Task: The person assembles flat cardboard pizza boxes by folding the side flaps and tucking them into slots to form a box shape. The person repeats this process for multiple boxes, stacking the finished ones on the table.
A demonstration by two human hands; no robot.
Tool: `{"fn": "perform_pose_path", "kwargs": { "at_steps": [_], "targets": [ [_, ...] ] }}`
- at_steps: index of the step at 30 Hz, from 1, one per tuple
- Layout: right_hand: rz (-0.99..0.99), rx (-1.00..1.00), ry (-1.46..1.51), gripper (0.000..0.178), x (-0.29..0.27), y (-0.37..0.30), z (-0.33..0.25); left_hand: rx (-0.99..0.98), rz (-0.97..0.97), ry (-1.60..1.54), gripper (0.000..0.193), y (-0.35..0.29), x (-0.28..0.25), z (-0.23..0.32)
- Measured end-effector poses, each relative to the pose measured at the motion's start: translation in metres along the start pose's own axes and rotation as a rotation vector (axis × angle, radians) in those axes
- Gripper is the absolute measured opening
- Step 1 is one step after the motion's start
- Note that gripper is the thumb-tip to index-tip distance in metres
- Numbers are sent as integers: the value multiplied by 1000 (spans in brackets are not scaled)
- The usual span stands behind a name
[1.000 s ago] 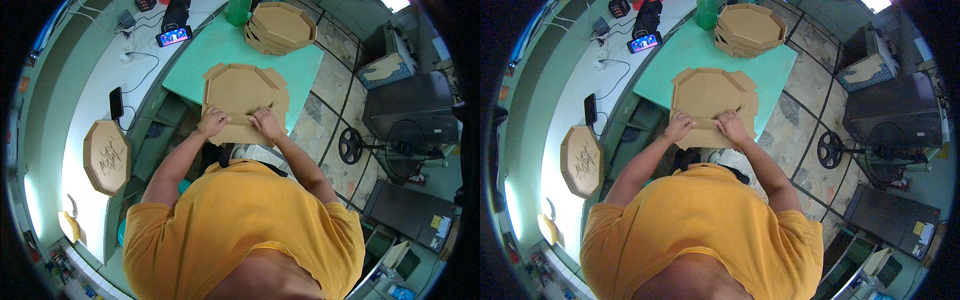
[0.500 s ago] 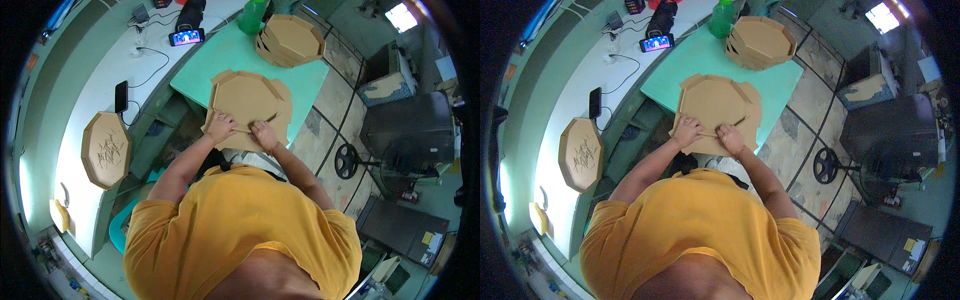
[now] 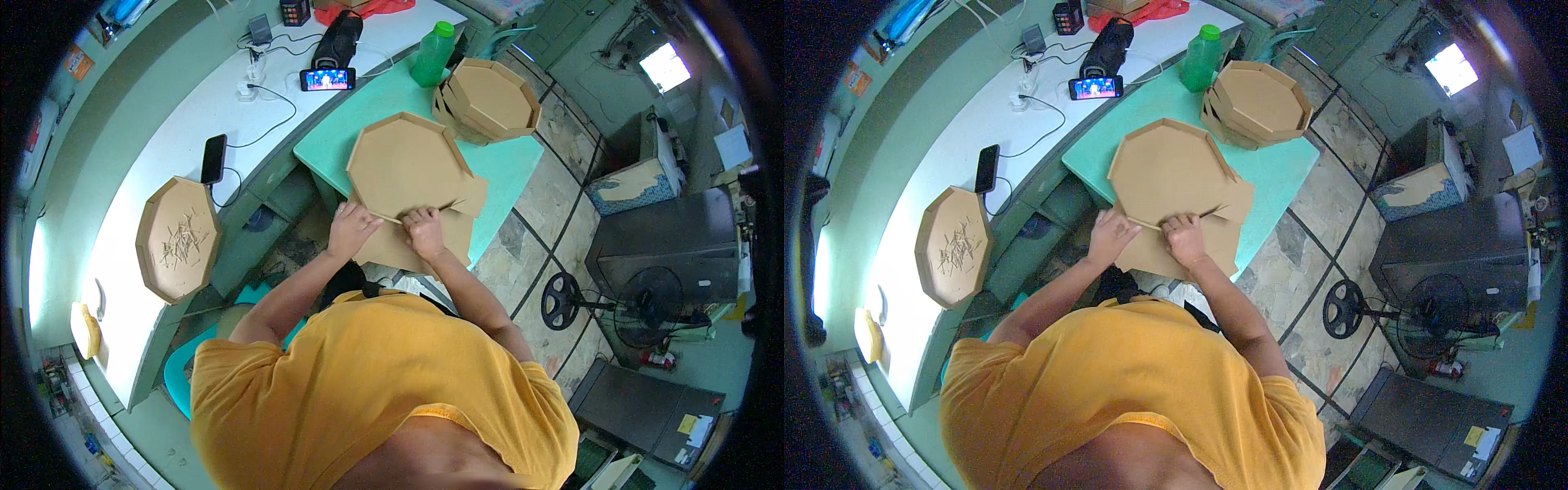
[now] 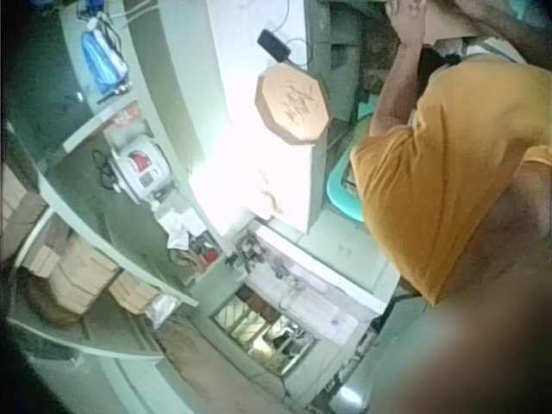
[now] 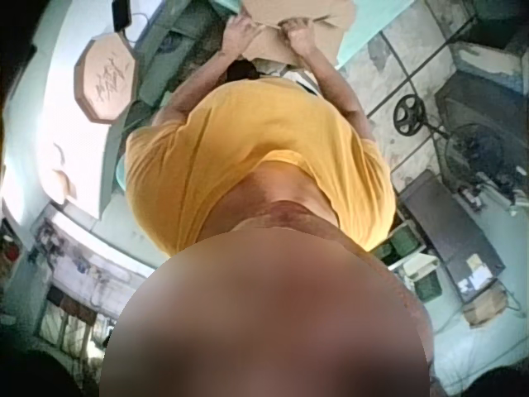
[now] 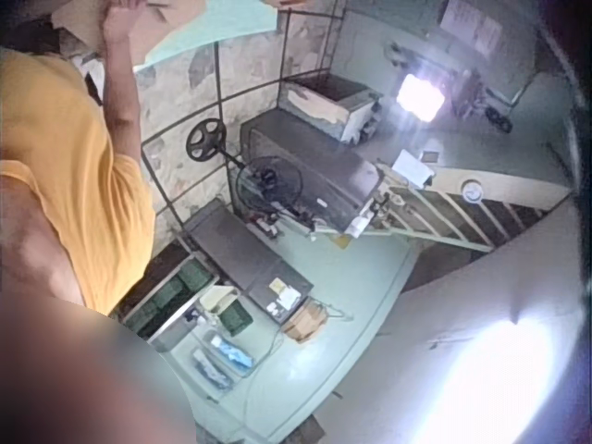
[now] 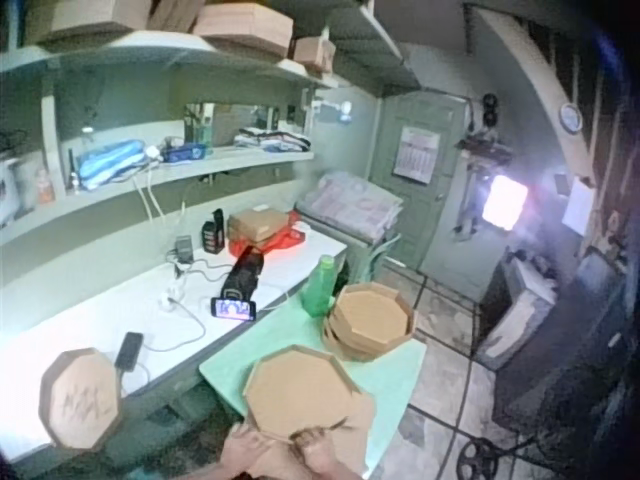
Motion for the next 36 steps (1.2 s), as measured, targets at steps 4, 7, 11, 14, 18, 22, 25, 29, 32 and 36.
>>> {"fn": "perform_pose_path", "kwargs": {
  "at_steps": [4,7,11,14,18,22,25,29,32,36],
  "targets": [
    [-258,-102,-199,25,4,12,-41,-1121,79,-1394,42,-27,54,-18],
    [-132,-67,-51,35,-28,31,-63,-1080,355,-1386,35,-20,70,-47],
    [219,162,29,73,-108,49,-35,-909,405,-1506,31,-11,51,-79],
    [266,366,124,85,-140,51,-14,-810,326,-1433,31,2,27,-81],
    [-50,657,619,85,-139,47,14,-736,197,-1288,34,15,13,-74],
    [156,672,610,68,-141,39,35,-651,123,-1210,37,24,25,-81],
    [84,798,969,58,-124,33,25,-534,135,-948,38,34,35,-91],
    [157,823,947,48,-117,28,6,-552,132,-651,36,45,33,-90],
    [256,969,1326,48,-120,29,18,-599,35,-1007,34,47,33,-73],
    [157,665,1412,52,-128,34,8,-590,209,-901,32,50,24,-60]
  ]
}}
Point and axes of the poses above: each hand's wrist, its own y-axis towards the middle knuckle, its own x-axis out of the palm, z = x × y, the point moved 3 cm from there along y, towards the middle knuckle, and after that the axes turned 9 degrees about x, right-handed, at the moved point
